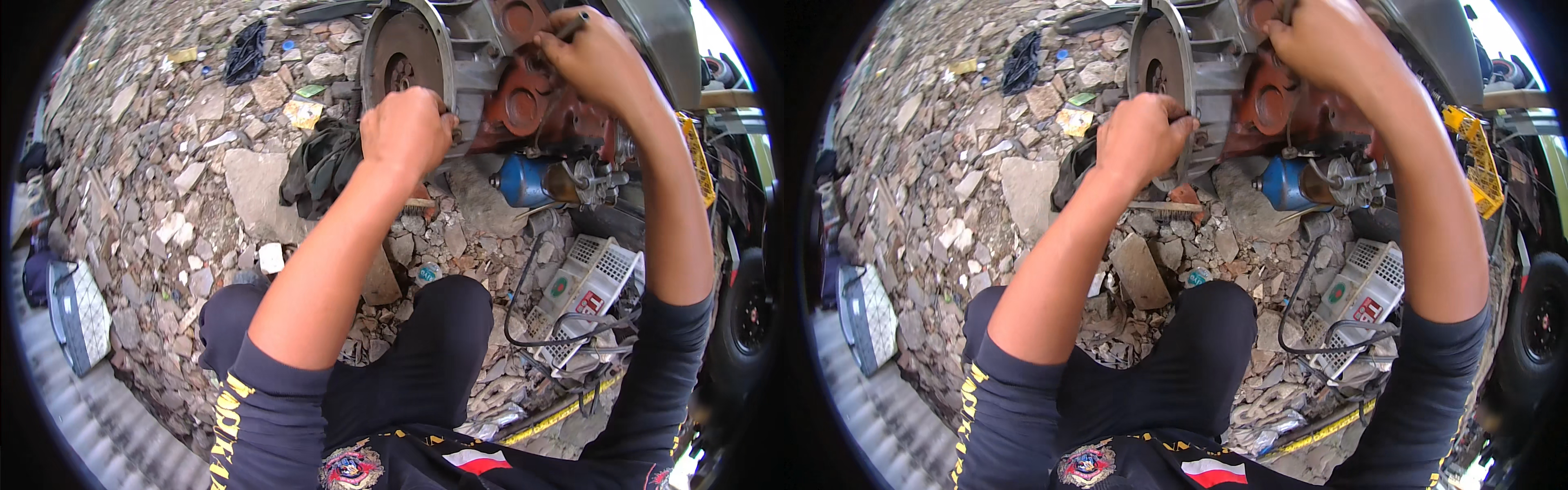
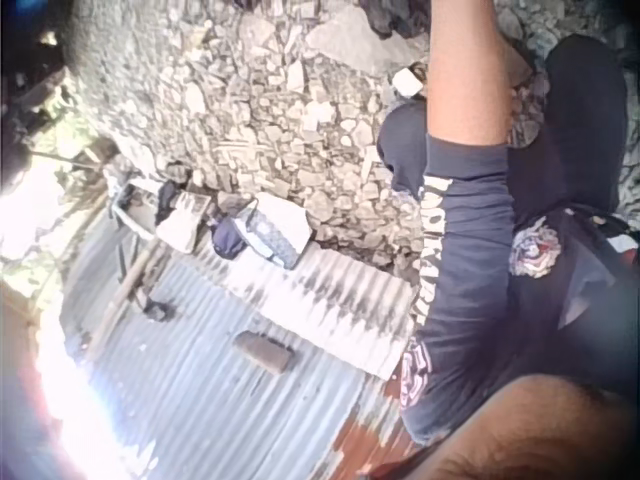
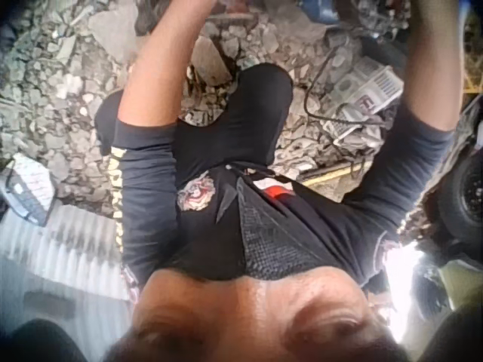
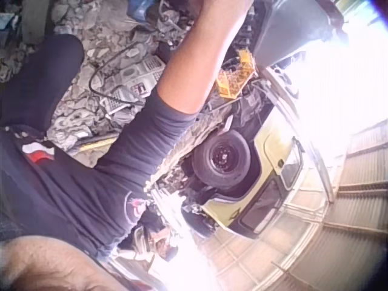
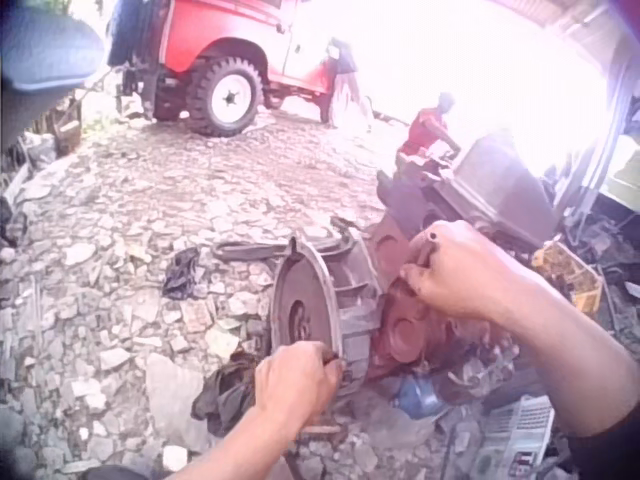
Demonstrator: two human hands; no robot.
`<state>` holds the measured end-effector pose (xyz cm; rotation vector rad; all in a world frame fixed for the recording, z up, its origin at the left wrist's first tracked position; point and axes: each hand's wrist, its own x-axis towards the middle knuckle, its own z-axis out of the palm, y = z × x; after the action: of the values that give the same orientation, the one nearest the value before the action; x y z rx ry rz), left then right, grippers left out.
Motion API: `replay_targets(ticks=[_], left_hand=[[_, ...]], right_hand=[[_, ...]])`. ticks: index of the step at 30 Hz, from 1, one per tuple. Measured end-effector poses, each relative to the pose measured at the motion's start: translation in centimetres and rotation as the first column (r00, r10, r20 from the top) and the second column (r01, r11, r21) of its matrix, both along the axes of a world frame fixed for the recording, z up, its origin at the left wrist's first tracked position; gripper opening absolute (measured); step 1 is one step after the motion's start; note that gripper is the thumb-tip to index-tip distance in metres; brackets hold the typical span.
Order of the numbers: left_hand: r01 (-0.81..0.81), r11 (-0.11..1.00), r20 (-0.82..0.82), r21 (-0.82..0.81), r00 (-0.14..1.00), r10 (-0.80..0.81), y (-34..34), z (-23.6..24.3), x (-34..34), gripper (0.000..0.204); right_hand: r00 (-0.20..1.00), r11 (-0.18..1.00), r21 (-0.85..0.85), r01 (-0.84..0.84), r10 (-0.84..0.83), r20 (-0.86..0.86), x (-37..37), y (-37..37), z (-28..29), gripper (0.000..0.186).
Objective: The person wipes the rim of an engine component with a cloth and uses a screwdriver to scrape debris from the engine block.
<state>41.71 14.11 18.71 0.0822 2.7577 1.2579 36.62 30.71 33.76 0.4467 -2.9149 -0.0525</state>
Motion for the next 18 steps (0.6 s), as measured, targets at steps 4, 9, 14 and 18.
replay_targets(ticks=[4, 9, 14, 18], left_hand=[[0.091, 0.990, 0.076, 0.107, 0.992, -0.100, -0.7, 0.2, -0.9, 0.030], [0.230, 0.952, 0.101, 0.204, 0.962, -0.254, -2.1, -0.8, -3.1, 0.030], [0.307, 0.904, 0.124, 0.299, 0.926, -0.356, -1.9, -2.4, -4.3, 0.041], [0.299, 0.874, 0.039, 0.382, 0.940, -0.339, -1.3, -3.4, -4.3, 0.038]], right_hand=[[0.996, 0.999, 0.032, 0.044, -0.047, 0.076, 1.5, -0.4, -0.3, 0.022], [0.915, 0.908, -0.171, 0.382, -0.345, 0.212, 1.7, -2.4, 0.5, 0.022], [0.890, 0.868, -0.222, 0.445, -0.401, 0.217, 3.2, -2.6, -0.5, 0.017], [0.892, 0.816, -0.359, 0.453, -0.418, 0.175, 3.0, -4.3, -1.2, 0.016]])
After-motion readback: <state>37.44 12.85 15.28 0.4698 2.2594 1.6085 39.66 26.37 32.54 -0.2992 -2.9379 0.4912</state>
